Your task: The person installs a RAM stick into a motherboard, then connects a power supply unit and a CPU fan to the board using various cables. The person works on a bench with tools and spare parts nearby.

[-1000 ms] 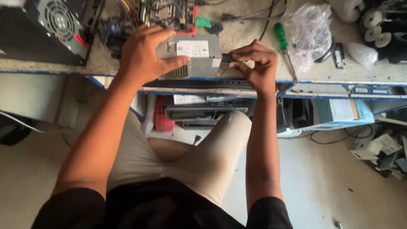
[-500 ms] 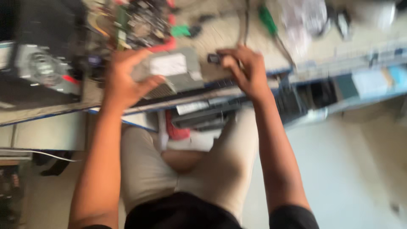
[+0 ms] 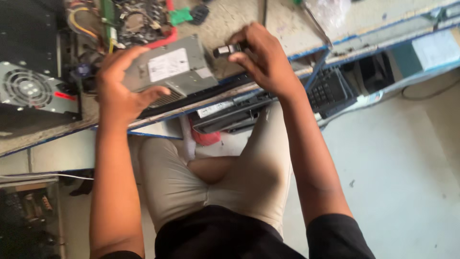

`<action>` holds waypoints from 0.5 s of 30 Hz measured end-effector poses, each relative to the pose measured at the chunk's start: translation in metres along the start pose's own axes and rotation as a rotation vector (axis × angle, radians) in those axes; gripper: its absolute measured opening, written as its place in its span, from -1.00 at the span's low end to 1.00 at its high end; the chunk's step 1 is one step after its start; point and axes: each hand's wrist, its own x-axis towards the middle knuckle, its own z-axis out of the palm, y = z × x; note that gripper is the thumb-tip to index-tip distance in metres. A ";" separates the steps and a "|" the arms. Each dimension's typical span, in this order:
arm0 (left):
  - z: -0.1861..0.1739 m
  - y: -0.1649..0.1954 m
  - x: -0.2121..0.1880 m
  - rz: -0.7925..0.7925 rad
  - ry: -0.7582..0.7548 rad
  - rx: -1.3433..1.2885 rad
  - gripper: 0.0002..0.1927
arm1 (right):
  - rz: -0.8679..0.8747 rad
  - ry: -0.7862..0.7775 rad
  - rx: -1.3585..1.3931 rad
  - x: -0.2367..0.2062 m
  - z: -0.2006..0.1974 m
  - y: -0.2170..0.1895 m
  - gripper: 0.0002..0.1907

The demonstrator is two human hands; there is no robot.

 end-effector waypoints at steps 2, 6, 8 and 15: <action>-0.003 0.003 0.002 -0.010 0.007 0.007 -0.14 | 0.043 -0.059 -0.062 0.003 0.004 -0.004 -0.72; -0.006 0.003 0.002 0.045 0.040 0.034 -0.18 | 0.053 -0.081 -0.124 0.004 0.008 -0.004 -0.68; -0.006 0.000 0.000 0.069 0.055 0.037 -0.21 | 0.075 -0.103 -0.116 0.002 0.008 0.000 -0.68; -0.009 -0.006 -0.003 0.065 0.186 -0.044 -0.19 | 0.082 -0.105 -0.216 0.013 0.017 -0.001 -0.62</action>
